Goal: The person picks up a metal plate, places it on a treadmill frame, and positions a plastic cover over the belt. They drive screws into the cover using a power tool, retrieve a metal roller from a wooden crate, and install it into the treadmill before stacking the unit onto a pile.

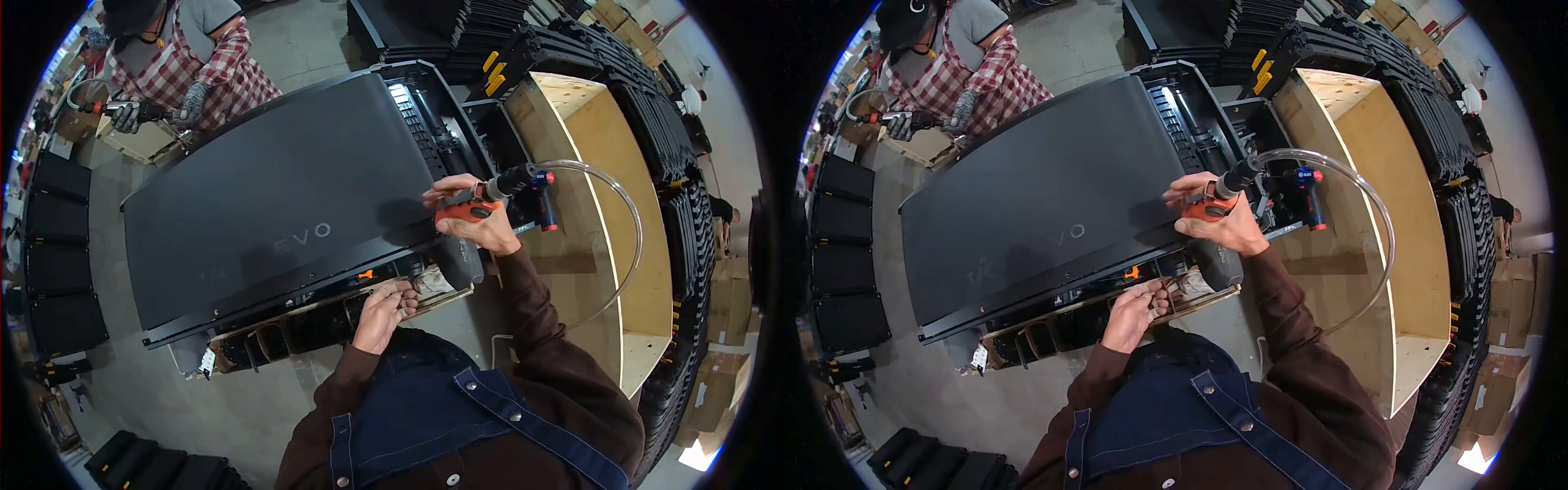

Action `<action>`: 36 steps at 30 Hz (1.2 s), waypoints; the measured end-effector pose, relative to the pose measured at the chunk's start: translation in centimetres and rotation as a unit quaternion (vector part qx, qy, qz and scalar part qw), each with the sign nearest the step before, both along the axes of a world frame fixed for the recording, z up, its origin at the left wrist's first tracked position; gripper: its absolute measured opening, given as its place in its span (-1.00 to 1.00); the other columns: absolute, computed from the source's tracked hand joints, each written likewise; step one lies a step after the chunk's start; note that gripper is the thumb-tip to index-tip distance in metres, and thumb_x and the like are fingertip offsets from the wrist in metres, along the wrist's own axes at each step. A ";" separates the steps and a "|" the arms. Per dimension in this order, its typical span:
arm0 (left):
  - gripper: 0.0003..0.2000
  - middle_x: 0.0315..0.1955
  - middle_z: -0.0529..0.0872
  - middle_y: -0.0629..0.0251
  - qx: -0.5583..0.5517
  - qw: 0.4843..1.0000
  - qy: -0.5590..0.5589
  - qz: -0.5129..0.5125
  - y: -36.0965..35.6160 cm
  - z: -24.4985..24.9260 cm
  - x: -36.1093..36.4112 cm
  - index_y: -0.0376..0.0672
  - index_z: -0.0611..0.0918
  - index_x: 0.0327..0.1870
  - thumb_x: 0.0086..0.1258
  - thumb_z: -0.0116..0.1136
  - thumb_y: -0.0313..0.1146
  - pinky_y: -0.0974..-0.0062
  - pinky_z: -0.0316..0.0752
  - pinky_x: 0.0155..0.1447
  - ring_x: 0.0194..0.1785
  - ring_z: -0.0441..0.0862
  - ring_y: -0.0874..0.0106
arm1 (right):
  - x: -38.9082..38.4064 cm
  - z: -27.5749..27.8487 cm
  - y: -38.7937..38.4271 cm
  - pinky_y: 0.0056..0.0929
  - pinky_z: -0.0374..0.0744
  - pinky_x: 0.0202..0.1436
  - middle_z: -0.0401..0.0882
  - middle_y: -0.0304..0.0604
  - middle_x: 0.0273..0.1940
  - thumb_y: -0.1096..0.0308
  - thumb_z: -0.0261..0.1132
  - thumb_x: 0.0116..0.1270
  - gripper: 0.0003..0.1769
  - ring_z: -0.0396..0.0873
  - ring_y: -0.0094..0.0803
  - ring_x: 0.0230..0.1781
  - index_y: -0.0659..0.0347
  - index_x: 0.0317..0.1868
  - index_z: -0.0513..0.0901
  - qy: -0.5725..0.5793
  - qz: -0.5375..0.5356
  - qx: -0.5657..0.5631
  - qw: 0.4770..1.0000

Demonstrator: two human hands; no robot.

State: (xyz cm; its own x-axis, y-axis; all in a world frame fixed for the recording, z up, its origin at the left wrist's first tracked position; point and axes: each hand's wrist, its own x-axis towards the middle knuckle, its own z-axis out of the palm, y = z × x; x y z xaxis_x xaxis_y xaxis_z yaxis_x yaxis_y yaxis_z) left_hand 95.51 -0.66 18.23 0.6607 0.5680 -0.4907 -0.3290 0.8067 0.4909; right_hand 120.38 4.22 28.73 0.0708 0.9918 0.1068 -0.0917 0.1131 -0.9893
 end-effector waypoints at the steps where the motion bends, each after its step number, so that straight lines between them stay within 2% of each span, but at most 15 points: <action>1: -0.75 -0.05 0.65 0.22 0.013 1.000 0.017 -0.002 -0.3 0.5 -0.5 -0.32 0.52 0.16 0.59 -0.07 -0.42 0.45 0.53 0.14 -0.03 0.61 0.42 | -0.9 -0.7 -0.2 -0.35 0.65 0.14 0.72 -0.08 -0.04 0.60 0.49 0.08 -0.55 0.70 -0.36 -0.01 0.31 0.02 0.62 -0.020 -0.068 0.009 0.997; 3: -0.73 -0.04 0.65 0.22 0.030 0.999 0.036 -0.001 -0.4 1.4 -0.9 -0.32 0.52 0.19 0.63 -0.07 -0.39 0.45 0.53 0.13 -0.03 0.61 0.43 | -4.7 -1.3 -0.2 -0.39 0.64 0.11 0.72 -0.12 -0.12 0.61 0.46 0.07 -0.64 0.68 -0.42 -0.07 0.32 -0.08 0.65 -0.053 -0.250 0.028 0.966; 5: -0.68 -0.05 0.65 0.20 0.041 0.999 0.035 -0.002 -0.6 2.0 -1.2 -0.34 0.51 0.26 0.66 -0.06 -0.33 0.46 0.55 0.07 -0.08 0.61 0.44 | -3.5 -0.2 -0.5 -0.44 0.63 0.04 0.72 -0.15 -0.16 0.61 0.47 0.08 -0.68 0.68 -0.45 -0.15 0.32 -0.11 0.66 -0.187 -0.080 0.083 0.976; 6: -0.68 -0.05 0.65 0.20 0.040 0.998 0.038 -0.004 -0.9 2.0 -1.4 -0.34 0.51 0.26 0.66 -0.06 -0.33 0.46 0.55 0.07 -0.08 0.61 0.44 | -2.4 0.8 -0.2 -0.46 0.62 0.02 0.72 -0.17 -0.16 0.60 0.46 0.09 -0.68 0.67 -0.48 -0.17 0.32 -0.11 0.66 -0.150 -0.016 0.059 0.987; 7: -0.67 -0.07 0.65 0.22 0.035 0.998 0.046 -0.010 -1.3 1.7 -1.8 -0.33 0.51 0.26 0.66 -0.04 -0.29 0.48 0.56 0.04 -0.11 0.61 0.46 | -2.0 1.4 -0.4 -0.42 0.62 0.04 0.73 -0.14 -0.17 0.58 0.45 0.11 -0.74 0.67 -0.45 -0.13 0.31 -0.17 0.63 -0.094 -0.043 0.017 0.994; 9: -0.63 -0.15 0.65 0.27 0.037 0.996 0.083 0.002 -1.0 2.2 -1.4 -0.31 0.51 0.26 0.67 -0.01 -0.21 0.56 0.53 -0.10 -0.22 0.60 0.52 | -1.8 1.9 -0.6 -0.38 0.64 0.04 0.72 -0.08 -0.15 0.61 0.44 0.09 -0.71 0.69 -0.40 -0.14 0.30 -0.15 0.61 0.033 -0.176 0.065 0.982; 10: -0.63 -0.15 0.65 0.27 0.033 0.996 0.087 0.007 -1.3 2.0 -1.5 -0.31 0.51 0.26 0.67 -0.01 -0.21 0.56 0.53 -0.10 -0.22 0.60 0.52 | -1.5 1.6 -1.1 -0.27 0.65 0.09 0.70 -0.02 -0.12 0.60 0.40 0.11 -0.66 0.69 -0.30 -0.11 0.30 -0.08 0.57 0.113 -0.194 0.101 0.969; 13: -0.62 -0.26 0.62 0.31 0.063 0.996 0.068 0.011 -1.4 0.4 -1.9 -0.27 0.51 0.26 0.68 -0.04 -0.16 0.58 0.40 -0.23 -0.31 0.50 0.57 | -1.9 1.5 -3.1 -0.08 0.58 0.22 0.63 0.00 -0.06 0.53 0.33 0.19 -0.60 0.63 -0.22 -0.06 0.24 0.06 0.51 0.291 -0.142 0.080 0.943; 16: -0.73 -0.30 0.60 0.32 0.060 0.994 0.073 0.061 -1.4 1.1 -1.8 -0.15 0.53 0.10 0.67 -0.01 -0.14 0.56 0.40 -0.24 -0.32 0.50 0.55 | -3.3 0.0 -4.3 -0.03 0.54 0.29 0.60 -0.06 -0.06 0.50 0.33 0.22 -0.62 0.61 -0.23 -0.06 0.18 0.06 0.51 0.395 -0.089 0.041 0.914; 19: -0.69 -0.31 0.63 0.29 0.010 0.996 0.021 0.083 -1.3 1.0 -2.9 -0.16 0.52 0.02 0.61 0.10 -0.07 0.54 0.42 -0.27 -0.33 0.53 0.53 | -4.6 -1.9 -4.9 -0.02 0.53 0.31 0.60 -0.10 -0.04 0.49 0.30 0.27 -0.66 0.61 -0.25 -0.06 0.16 0.07 0.52 0.445 -0.094 0.020 0.890; 26: -0.67 -0.30 0.64 0.36 -0.048 0.988 0.008 0.146 -1.7 1.5 -5.1 -0.15 0.60 0.10 0.55 0.17 -0.08 0.54 0.57 -0.14 -0.25 0.63 0.51 | -7.7 -3.8 -4.5 -0.01 0.54 0.31 0.61 -0.11 -0.05 0.48 0.30 0.33 -0.69 0.62 -0.26 -0.06 0.16 0.07 0.52 0.480 -0.071 -0.006 0.874; 29: -0.65 -0.28 0.65 0.36 -0.060 0.985 -0.070 0.146 -1.9 0.2 -6.7 -0.18 0.61 0.10 0.53 0.22 -0.11 0.55 0.53 -0.19 -0.27 0.61 0.54 | -9.3 -3.4 -4.5 -0.01 0.55 0.31 0.62 -0.11 -0.06 0.47 0.30 0.34 -0.70 0.63 -0.26 -0.06 0.16 0.06 0.52 0.479 -0.078 -0.016 0.874; 33: -0.62 -0.29 0.67 0.36 -0.015 0.984 -0.094 0.149 -1.4 -0.4 -8.4 -0.22 0.63 0.11 0.48 0.27 -0.10 0.59 0.47 -0.28 -0.32 0.57 0.59 | -11.5 -3.2 -4.4 -0.04 0.49 0.36 0.58 -0.16 -0.06 0.45 0.29 0.32 -0.72 0.58 -0.29 -0.05 0.11 0.04 0.52 0.465 -0.087 -0.034 0.880; 35: -0.64 -0.35 0.70 0.34 0.066 0.984 0.046 0.162 -1.1 0.4 -9.8 -0.25 0.68 0.09 0.48 0.31 -0.15 0.63 0.37 -0.39 -0.44 0.50 0.64 | -13.2 -3.0 -4.1 -0.05 0.50 0.35 0.59 -0.18 -0.09 0.46 0.29 0.33 -0.75 0.58 -0.29 -0.07 0.11 0.00 0.53 0.465 -0.099 -0.035 0.879; 36: -0.64 -0.35 0.70 0.34 0.065 0.983 0.044 0.164 -0.9 1.2 -10.3 -0.25 0.68 0.09 0.48 0.31 -0.15 0.63 0.37 -0.39 -0.44 0.50 0.64 | -13.9 -3.1 -4.0 -0.05 0.50 0.35 0.59 -0.18 -0.09 0.46 0.29 0.33 -0.75 0.58 -0.29 -0.07 0.11 0.00 0.53 0.463 -0.098 -0.036 0.880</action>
